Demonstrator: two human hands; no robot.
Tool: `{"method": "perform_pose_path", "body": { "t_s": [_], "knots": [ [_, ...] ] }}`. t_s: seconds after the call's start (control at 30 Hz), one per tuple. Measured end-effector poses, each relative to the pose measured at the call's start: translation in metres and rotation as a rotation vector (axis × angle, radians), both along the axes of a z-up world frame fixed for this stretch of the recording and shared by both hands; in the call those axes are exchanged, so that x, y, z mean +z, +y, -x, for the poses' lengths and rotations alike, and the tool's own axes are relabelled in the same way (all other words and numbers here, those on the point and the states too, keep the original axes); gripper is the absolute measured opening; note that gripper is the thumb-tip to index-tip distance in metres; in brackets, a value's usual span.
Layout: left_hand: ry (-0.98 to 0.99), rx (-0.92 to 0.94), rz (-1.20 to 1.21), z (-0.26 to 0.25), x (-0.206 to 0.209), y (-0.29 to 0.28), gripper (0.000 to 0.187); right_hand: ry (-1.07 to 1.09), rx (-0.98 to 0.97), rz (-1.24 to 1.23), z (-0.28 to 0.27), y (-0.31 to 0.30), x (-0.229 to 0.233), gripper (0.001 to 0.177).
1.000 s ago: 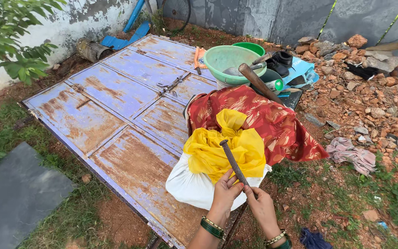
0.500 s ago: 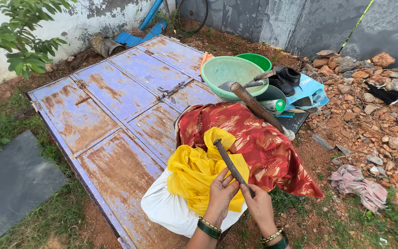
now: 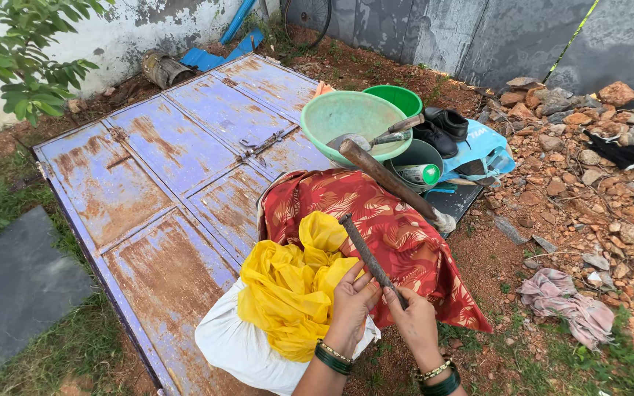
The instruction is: The person carries a white bag and a yellow bag from a cot to a table by hand, then picks up a metal rod from the ground and brings it to the table.
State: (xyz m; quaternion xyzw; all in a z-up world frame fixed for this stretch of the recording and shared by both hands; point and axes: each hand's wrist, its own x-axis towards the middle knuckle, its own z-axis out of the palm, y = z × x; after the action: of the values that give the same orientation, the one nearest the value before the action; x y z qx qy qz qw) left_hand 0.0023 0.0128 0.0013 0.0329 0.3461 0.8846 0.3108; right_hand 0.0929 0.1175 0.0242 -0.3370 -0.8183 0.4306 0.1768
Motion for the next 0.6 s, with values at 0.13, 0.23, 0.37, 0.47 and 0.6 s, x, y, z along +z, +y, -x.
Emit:
{"method": "perform_pose_path", "body": {
  "t_s": [0.13, 0.23, 0.37, 0.47, 0.6],
  "knots": [
    [-0.011, -0.035, -0.043, -0.002, -0.003, 0.027, 0.062, 0.106, -0.013, 0.026, -0.01, 0.022, 0.002, 0.038],
    [-0.012, -0.052, -0.012, -0.004, -0.001, 0.047, 0.06, 0.091, -0.028, 0.064, -0.014, 0.039, 0.004, 0.038],
    [0.013, -0.086, -0.034, -0.003, 0.003, 0.078, 0.058, 0.059, -0.086, 0.125, -0.016, 0.068, 0.001, 0.038],
    [0.019, -0.119, -0.052, 0.001, 0.007, 0.106, 0.059, 0.096, -0.109, 0.071, -0.012, 0.091, 0.003, 0.038],
    [0.01, -0.141, -0.067, 0.014, 0.011, 0.142, 0.058, -0.004, -0.185, 0.157, 0.0, 0.125, 0.015, 0.038]
  ]
}}
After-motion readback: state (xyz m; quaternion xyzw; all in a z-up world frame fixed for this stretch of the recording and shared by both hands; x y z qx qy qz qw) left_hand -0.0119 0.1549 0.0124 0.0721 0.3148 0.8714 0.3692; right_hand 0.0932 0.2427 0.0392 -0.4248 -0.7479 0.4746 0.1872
